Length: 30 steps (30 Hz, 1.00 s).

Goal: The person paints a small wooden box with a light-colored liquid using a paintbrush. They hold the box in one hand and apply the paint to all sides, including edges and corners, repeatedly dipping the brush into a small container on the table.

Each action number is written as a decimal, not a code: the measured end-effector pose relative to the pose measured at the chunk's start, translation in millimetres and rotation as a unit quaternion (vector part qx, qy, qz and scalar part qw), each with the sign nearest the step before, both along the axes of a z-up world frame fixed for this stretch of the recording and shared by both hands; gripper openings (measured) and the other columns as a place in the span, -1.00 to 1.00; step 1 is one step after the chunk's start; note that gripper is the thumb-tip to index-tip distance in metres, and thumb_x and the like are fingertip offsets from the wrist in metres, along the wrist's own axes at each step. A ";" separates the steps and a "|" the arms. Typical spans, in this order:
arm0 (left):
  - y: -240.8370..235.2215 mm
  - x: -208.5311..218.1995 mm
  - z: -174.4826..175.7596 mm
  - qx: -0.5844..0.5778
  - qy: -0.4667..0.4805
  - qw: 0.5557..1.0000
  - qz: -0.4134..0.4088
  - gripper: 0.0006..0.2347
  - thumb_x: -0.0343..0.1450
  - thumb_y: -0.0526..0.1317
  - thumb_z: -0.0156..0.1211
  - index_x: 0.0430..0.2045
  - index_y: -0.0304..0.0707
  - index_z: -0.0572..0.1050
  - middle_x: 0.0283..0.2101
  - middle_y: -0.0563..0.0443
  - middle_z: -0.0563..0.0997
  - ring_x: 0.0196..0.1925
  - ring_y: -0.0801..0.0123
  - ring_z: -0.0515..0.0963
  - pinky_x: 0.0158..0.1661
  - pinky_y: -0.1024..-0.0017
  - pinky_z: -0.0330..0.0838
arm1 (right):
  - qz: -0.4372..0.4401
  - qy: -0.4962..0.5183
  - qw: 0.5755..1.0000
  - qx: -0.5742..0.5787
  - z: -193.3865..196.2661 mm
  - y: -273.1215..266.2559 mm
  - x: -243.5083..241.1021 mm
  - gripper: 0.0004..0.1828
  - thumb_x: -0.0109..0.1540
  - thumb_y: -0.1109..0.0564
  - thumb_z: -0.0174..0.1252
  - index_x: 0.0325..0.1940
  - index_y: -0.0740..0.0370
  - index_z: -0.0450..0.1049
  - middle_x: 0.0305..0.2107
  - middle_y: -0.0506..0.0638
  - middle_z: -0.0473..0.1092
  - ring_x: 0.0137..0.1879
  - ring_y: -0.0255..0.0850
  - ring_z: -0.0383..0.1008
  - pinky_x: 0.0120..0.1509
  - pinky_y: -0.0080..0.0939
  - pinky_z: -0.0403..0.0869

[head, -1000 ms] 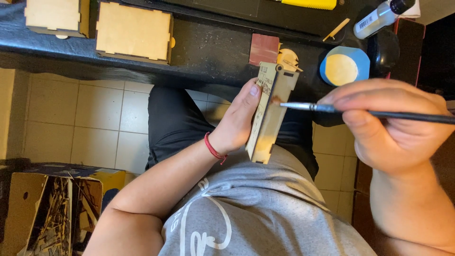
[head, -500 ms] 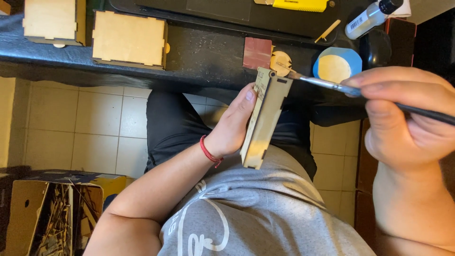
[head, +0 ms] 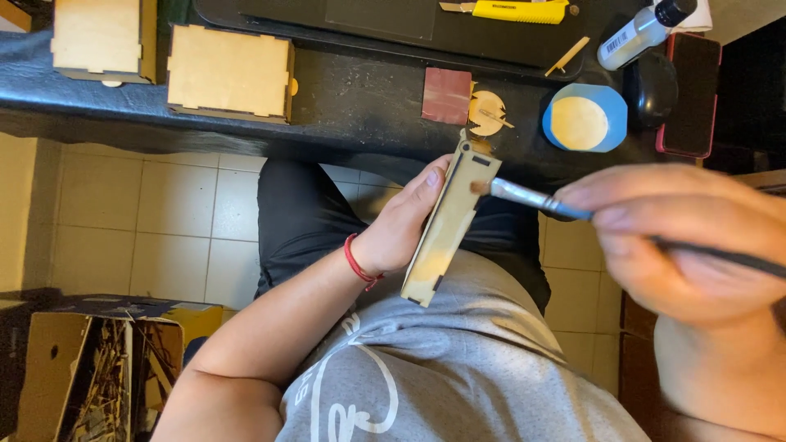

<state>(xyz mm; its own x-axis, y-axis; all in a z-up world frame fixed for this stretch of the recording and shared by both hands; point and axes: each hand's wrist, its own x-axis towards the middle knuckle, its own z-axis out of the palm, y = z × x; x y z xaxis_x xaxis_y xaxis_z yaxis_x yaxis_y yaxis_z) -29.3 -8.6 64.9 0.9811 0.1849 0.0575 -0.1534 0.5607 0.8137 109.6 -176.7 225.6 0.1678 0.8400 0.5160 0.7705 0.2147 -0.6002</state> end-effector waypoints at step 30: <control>0.4 -6.6 -11.6 0.020 0.043 0.999 -0.009 -0.46 0.53 0.17 -0.19 0.25 -0.27 0.25 -0.02 0.09 0.46 -0.11 0.57 0.42 -0.07 0.50 0.43 | -0.034 0.040 0.998 0.018 -7.9 -0.6 5.2 -0.86 0.28 0.26 -0.01 -0.20 0.45 0.35 -0.16 0.40 0.47 -0.03 0.09 0.64 0.09 -0.15 0.62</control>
<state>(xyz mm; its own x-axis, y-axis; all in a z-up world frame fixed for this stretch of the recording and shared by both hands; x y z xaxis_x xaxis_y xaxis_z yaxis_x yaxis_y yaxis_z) -35.9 -8.2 53.3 0.9859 0.1663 -0.0195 -0.0726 0.5294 0.8453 114.8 -177.3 217.7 0.2659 0.8061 0.5286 0.7338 0.1863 -0.6533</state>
